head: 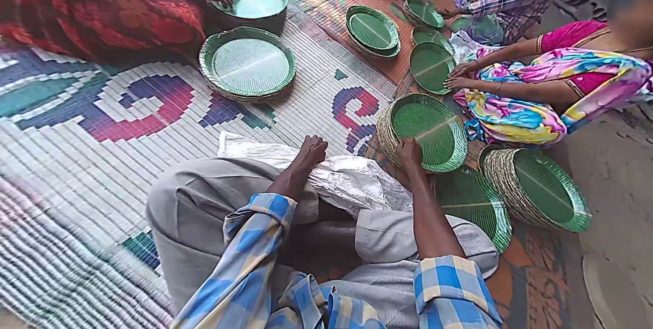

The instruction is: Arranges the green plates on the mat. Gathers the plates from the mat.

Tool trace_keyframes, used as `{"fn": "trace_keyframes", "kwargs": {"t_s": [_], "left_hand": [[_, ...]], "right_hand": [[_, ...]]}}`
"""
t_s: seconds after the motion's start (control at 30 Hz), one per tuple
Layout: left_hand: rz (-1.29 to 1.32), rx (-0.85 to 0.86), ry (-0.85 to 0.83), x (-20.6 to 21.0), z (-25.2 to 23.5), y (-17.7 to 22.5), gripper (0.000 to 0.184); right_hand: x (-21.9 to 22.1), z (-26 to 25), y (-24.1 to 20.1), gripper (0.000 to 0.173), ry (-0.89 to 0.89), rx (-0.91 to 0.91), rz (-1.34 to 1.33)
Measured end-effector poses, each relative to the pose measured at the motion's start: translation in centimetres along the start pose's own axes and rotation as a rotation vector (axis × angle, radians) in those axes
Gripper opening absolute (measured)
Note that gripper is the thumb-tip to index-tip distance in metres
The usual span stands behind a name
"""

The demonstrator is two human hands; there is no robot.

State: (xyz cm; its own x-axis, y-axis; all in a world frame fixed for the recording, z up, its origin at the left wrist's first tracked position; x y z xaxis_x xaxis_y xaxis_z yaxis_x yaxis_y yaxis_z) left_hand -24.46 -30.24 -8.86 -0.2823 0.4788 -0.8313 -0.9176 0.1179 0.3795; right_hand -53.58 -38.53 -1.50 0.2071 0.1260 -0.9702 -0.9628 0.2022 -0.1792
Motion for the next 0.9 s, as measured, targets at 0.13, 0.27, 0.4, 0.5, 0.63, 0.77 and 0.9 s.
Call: {"fn": "trace_keyframes", "kwargs": {"t_s": [0.13,0.27,0.4,0.5,0.63,0.77,0.9], "left_hand": [[-0.029,0.067,0.069,0.3,-0.3,0.5,0.034],[-0.092,0.231,0.467,-0.5,-0.3,1.2,0.024],[-0.112,0.329,1.058,-2.5,0.8,2.1,0.025],[-0.144,0.228,0.995,-2.8,1.5,1.4,0.036],[-0.045,-0.029,0.384,-1.7,1.2,0.7,0.035],[0.075,-0.107,-0.039,0.1,1.4,0.6,0.037],[0.067,-0.083,0.017,0.1,1.1,1.0,0.04]], "right_hand": [[-1.0,-0.3,-1.0,0.028,0.128,-0.034,-0.162],[-2.3,2.5,-4.8,0.024,0.329,-0.394,-0.217],[1.2,6.0,-10.6,0.02,0.298,-0.686,-0.194],[7.6,7.6,-13.3,0.023,-0.01,-0.76,-0.14],[12.4,8.7,-13.3,0.031,-0.463,-0.812,0.148],[6.7,6.9,-11.6,0.024,-0.193,-0.84,-0.06],[-0.3,5.2,-8.3,0.032,0.017,-0.848,0.012]]}}
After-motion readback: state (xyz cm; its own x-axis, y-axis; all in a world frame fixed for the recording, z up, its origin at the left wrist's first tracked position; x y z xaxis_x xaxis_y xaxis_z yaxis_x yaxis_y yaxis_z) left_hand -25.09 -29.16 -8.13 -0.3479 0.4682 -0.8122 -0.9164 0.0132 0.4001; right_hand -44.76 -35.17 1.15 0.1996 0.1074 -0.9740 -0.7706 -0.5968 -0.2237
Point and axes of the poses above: each hand's wrist, its own z-axis away from the middle knuckle, its own x-axis out of the palm, y = z × x, the point moved 2 cm from there along -z, towards the middle knuckle, and after that the axes turned 10 degrees about x, right-handed, at the moved point
